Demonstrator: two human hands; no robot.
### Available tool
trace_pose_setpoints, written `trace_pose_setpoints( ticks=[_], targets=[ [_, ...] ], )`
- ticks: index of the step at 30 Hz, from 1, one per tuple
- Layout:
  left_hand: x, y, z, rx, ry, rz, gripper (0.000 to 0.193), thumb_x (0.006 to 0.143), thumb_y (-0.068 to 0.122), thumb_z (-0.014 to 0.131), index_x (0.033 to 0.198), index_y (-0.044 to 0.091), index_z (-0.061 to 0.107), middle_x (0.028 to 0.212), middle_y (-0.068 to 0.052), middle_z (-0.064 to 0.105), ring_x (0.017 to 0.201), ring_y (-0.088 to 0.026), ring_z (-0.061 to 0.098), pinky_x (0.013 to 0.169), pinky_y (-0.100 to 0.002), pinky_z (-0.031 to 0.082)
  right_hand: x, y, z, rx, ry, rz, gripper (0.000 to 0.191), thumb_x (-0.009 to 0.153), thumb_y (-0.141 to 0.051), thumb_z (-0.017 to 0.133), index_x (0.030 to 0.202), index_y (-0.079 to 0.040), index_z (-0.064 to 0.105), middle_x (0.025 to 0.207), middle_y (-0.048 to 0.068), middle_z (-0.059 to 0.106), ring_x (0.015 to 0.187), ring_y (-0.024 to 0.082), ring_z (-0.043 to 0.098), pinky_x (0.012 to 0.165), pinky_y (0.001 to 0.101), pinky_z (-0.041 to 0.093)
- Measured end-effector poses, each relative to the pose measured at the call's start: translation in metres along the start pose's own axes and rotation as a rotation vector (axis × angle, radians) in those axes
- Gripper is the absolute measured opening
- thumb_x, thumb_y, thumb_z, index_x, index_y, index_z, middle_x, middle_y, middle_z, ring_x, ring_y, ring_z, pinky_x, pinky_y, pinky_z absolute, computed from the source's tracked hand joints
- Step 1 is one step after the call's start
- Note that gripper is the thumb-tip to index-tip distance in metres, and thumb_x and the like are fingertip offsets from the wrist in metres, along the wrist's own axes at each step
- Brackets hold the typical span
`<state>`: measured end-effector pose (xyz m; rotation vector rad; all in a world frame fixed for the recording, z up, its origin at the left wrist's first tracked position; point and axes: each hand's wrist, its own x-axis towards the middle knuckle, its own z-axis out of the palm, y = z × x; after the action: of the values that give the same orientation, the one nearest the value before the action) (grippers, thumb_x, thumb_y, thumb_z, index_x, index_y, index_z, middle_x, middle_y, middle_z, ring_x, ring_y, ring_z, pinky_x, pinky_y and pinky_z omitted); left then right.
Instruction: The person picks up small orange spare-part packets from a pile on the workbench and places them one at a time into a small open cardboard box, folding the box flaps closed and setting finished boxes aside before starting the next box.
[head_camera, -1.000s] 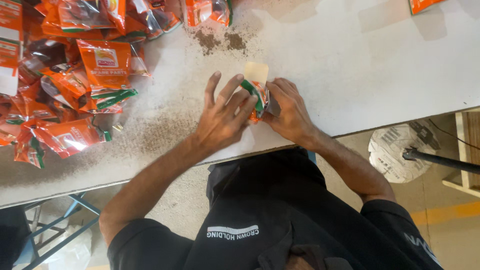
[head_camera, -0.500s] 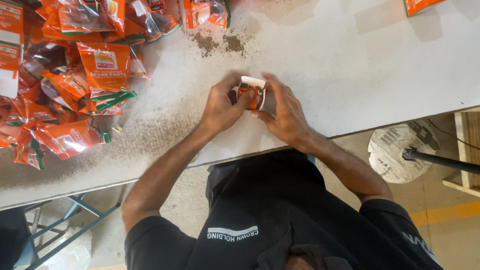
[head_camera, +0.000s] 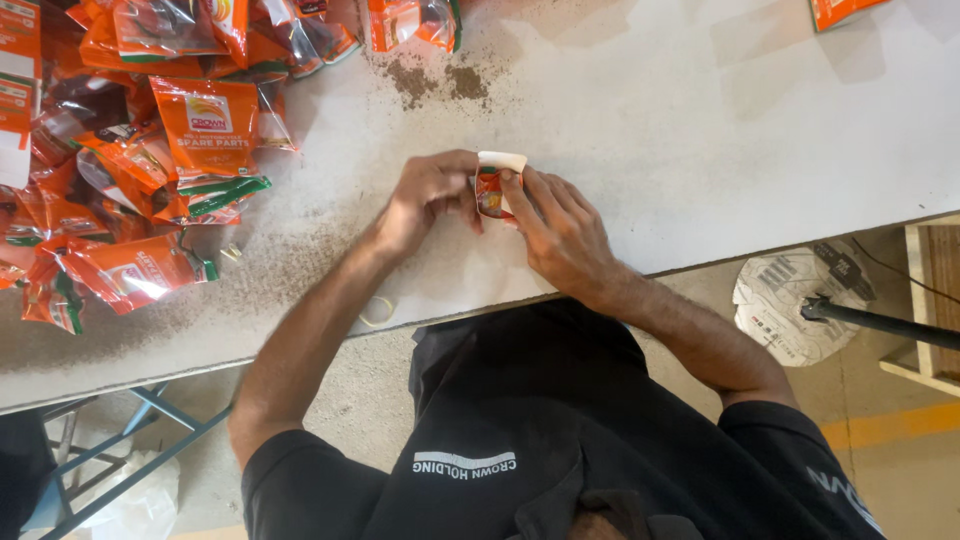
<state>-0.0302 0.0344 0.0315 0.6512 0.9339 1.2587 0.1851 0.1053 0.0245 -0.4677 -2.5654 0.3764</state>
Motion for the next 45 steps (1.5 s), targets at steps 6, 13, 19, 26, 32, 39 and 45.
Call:
trace_pose_setpoints(
  ticks=[6, 13, 19, 26, 32, 39, 45],
  targets=[
    [0.005, -0.016, -0.010, 0.301, 0.023, 0.155, 0.018, 0.099, -0.001, 0.051, 0.108, -0.004, 0.066, 0.088, -0.009, 0.070, 0.073, -0.014, 0.067, 0.066, -0.031, 0.062, 0.001, -0.003, -0.006, 0.088, 0.037, 0.033, 0.046, 0.088, 0.000, 0.071, 0.132, 0.004, 0.059, 0.129, 0.025, 0.062, 0.115, 0.043, 0.066, 0.096, 0.0497, 0.056],
    [0.010, -0.015, 0.003, 0.514, 0.173, 0.130, 0.008, 0.098, 0.003, 0.070, 0.100, -0.003, 0.065, 0.088, -0.013, 0.066, 0.072, -0.016, 0.063, 0.061, -0.034, 0.056, 0.004, -0.003, -0.007, 0.050, 0.023, 0.018, 0.041, 0.092, 0.003, 0.069, 0.132, 0.003, 0.059, 0.132, 0.023, 0.063, 0.118, 0.041, 0.066, 0.100, 0.0490, 0.056],
    [-0.008, -0.023, 0.011, 1.187, 0.102, 0.917, 0.040, 0.084, -0.009, 0.074, 0.122, 0.000, 0.065, 0.131, -0.015, 0.068, 0.127, -0.037, 0.066, 0.108, -0.043, 0.059, -0.001, 0.000, 0.000, 0.124, 0.077, 0.067, 0.035, 0.090, 0.003, 0.073, 0.119, 0.003, 0.053, 0.135, 0.023, 0.065, 0.121, 0.040, 0.067, 0.101, 0.0486, 0.057],
    [-0.016, -0.009, 0.017, 1.250, 0.033, 0.898, 0.040, 0.086, 0.003, 0.083, 0.120, 0.000, 0.064, 0.141, -0.018, 0.063, 0.135, -0.038, 0.060, 0.111, -0.044, 0.056, -0.003, 0.002, 0.003, 0.131, 0.111, 0.083, 0.045, 0.086, 0.001, 0.078, 0.121, -0.002, 0.049, 0.130, 0.022, 0.067, 0.117, 0.041, 0.069, 0.094, 0.0471, 0.059],
    [-0.016, -0.018, 0.008, 1.337, 0.014, 0.918, 0.025, 0.090, 0.010, 0.083, 0.104, 0.000, 0.064, 0.145, -0.018, 0.061, 0.139, -0.037, 0.058, 0.112, -0.043, 0.055, -0.002, 0.002, -0.001, 0.162, 0.120, 0.082, 0.048, 0.092, -0.006, 0.081, 0.127, -0.002, 0.047, 0.129, 0.021, 0.067, 0.114, 0.041, 0.069, 0.091, 0.0472, 0.058],
    [-0.017, -0.018, -0.004, 1.674, -0.105, 0.999, 0.034, 0.090, 0.027, 0.081, 0.113, 0.006, 0.066, 0.156, -0.017, 0.051, 0.151, -0.034, 0.036, 0.125, -0.063, 0.026, -0.003, 0.014, 0.005, 0.098, -0.021, -0.004, 0.067, 0.095, -0.003, 0.072, 0.153, -0.006, 0.037, 0.153, 0.022, 0.049, 0.139, 0.040, 0.055, 0.116, 0.0528, 0.047],
    [-0.021, 0.109, -0.142, 1.593, 1.454, 0.752, 0.061, 0.106, 0.024, 0.067, 0.151, -0.005, 0.038, 0.155, -0.021, 0.044, 0.139, -0.033, 0.045, 0.119, -0.056, 0.034, 0.000, 0.041, -0.024, -0.124, 0.185, 0.198, 0.098, 0.108, -0.033, 0.078, 0.165, -0.008, 0.003, 0.163, 0.033, 0.014, 0.156, 0.046, 0.017, 0.131, 0.0565, 0.022]
  ],
)
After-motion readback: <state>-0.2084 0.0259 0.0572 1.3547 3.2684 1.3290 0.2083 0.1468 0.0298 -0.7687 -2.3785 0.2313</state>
